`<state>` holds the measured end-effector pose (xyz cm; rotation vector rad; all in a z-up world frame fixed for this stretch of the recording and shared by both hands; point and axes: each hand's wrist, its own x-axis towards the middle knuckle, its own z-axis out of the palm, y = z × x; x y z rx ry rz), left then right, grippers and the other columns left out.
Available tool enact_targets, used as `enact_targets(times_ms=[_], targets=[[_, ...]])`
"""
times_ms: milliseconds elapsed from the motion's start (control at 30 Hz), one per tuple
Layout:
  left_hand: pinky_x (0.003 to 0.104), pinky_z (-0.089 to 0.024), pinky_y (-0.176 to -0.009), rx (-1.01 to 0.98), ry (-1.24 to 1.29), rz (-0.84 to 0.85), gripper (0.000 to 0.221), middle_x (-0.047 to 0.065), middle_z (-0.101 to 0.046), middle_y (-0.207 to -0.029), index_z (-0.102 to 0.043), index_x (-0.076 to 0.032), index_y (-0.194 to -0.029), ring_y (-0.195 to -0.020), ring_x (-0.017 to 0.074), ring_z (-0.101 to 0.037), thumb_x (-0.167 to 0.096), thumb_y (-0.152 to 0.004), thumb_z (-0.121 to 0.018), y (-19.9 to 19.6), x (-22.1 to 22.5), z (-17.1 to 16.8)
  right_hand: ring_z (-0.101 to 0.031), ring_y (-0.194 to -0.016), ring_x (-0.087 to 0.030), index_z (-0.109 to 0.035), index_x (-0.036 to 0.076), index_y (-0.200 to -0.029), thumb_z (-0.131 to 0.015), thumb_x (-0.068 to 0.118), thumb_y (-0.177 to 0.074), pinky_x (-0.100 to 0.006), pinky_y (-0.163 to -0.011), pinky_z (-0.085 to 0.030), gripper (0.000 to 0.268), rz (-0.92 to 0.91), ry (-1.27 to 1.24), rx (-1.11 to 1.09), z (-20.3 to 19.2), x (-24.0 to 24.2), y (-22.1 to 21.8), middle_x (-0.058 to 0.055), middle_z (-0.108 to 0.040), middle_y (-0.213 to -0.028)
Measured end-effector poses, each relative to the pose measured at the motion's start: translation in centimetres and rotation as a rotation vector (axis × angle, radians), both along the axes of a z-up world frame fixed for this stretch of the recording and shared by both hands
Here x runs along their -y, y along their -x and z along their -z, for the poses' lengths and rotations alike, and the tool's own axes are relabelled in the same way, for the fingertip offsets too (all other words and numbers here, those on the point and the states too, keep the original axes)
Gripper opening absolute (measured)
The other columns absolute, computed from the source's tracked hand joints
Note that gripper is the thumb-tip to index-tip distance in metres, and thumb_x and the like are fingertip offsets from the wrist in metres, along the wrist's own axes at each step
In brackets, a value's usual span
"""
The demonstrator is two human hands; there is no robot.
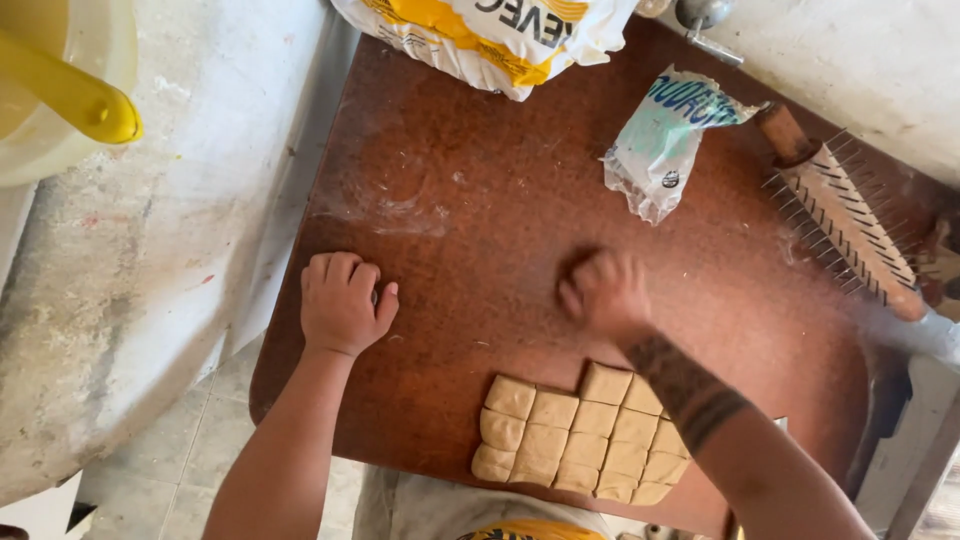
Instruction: The person cuts a flat piece of dough into square portions with a large blade, then rolls the individual portions into small balls on a wooden surface.
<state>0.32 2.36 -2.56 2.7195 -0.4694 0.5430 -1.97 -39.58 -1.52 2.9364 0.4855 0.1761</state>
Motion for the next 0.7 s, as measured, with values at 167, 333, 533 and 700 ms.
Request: enact_targets(times_ms=[167, 333, 533, 700], targets=[[0.039, -0.042, -0.071, 0.023, -0.005, 0.012, 0.031, 0.002, -0.052, -0.091, -0.058, -0.02, -0.084, -0.088, 0.0263, -0.056, -0.05, -0.092, -0.054, -0.2, -0.3, 0.1, -0.058, -0.101, -0.037, -0.063, 0.011, -0.096, -0.064, 0.049, -0.095, -0.049, -0.091, -0.044, 0.038, 0.188, -0.237, 0.261, 1.5, -7.0, -1.5, -0.013, -0.058, -0.104], [0.039, -0.042, -0.07, 0.022, 0.022, 0.019, 0.033, 0.002, -0.051, -0.091, -0.057, -0.021, -0.084, -0.088, 0.0268, -0.056, -0.052, -0.094, -0.05, -0.1, -0.2, 0.6, -0.059, -0.093, -0.031, -0.065, 0.02, -0.092, -0.067, 0.037, -0.086, -0.041, -0.075, -0.05, 0.018, -0.201, -0.383, -0.089, 2.8, -4.8, 7.7, -0.005, -0.059, -0.1], [0.038, -0.042, -0.071, 0.009, -0.026, 0.001, 0.034, 0.001, -0.053, -0.089, -0.06, -0.021, -0.083, -0.087, 0.0249, -0.057, -0.053, -0.093, -0.052, -0.1, -0.1, 0.1, -0.05, -0.089, -0.032, -0.056, 0.011, -0.084, -0.068, 0.044, -0.094, -0.043, -0.073, -0.04, 0.037, 0.172, -0.212, 0.237, -0.6, -5.9, -3.8, -0.007, -0.046, -0.093], [0.038, -0.041, -0.072, 0.024, -0.008, 0.001, 0.033, 0.001, -0.052, -0.092, -0.058, -0.022, -0.085, -0.088, 0.0251, -0.055, -0.053, -0.093, -0.052, -0.2, -0.1, 0.3, -0.051, -0.086, -0.038, -0.061, 0.015, -0.094, -0.065, 0.033, -0.09, -0.045, -0.072, -0.044, 0.019, 0.065, -0.442, -0.004, -1.4, -9.9, 5.2, -0.011, -0.049, -0.098]])
